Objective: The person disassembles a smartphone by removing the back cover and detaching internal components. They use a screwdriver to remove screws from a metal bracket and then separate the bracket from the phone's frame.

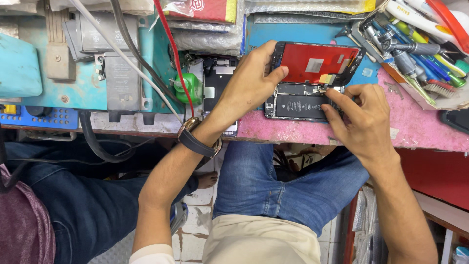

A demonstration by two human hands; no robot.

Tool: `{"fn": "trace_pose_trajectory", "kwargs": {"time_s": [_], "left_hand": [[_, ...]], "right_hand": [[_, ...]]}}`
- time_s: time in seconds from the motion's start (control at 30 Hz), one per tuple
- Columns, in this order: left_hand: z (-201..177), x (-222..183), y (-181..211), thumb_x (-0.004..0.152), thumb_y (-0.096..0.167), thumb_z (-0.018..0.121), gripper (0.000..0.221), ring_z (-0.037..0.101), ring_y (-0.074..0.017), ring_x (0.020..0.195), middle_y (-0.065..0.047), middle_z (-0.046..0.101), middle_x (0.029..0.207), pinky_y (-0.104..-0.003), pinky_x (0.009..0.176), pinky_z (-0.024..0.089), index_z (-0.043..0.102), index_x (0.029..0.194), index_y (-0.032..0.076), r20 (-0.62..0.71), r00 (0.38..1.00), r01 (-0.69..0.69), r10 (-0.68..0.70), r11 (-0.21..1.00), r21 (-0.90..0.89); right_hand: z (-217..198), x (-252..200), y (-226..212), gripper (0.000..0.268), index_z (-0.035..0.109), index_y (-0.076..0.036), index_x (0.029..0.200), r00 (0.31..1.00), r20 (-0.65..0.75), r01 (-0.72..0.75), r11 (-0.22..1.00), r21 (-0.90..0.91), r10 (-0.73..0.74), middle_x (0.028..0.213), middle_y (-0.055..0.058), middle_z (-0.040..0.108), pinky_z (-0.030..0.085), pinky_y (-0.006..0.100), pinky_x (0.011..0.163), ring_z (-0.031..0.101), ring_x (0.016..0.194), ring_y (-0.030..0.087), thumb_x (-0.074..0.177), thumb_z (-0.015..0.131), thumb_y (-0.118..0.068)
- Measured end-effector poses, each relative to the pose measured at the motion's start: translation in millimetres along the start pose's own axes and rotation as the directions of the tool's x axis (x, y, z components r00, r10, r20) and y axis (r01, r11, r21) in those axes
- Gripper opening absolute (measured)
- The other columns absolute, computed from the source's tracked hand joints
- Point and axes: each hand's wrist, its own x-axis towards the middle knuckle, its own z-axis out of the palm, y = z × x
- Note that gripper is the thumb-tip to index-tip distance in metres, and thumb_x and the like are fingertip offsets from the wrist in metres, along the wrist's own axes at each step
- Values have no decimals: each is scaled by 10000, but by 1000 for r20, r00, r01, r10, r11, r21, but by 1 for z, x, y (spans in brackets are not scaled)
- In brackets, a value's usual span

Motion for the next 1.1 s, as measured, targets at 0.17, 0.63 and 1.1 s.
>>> {"fn": "trace_pose_trajectory", "kwargs": {"time_s": [0.17,0.63,1.1], "left_hand": [[0,0,-1,957,91,660,291,771,-271,993,-185,765,1058,-408,875,587,577,1205,-35,8,999,35,-34,995,-90],[-1,-1,0,972,66,628,273,770,-211,974,-159,770,1065,-358,851,610,580,1220,-38,27,997,69,-66,990,-125],[-1,0,-5,971,62,644,280,774,-231,976,-175,766,1062,-373,843,606,567,1219,-43,25,999,37,-34,992,-118]], "right_hand": [[0,1,0,336,741,-72,1230,1000,11,7,1000,-10,-7,994,93,561,412,378,775,509,892,253,913,854,-88],[0,2,1,343,737,-86,1251,999,41,-4,1000,8,3,1009,96,560,402,388,807,504,907,260,923,838,-100],[0,3,1,330,724,-89,1259,998,67,25,999,-38,-22,1046,101,581,410,395,826,510,913,263,947,829,-103]]}}
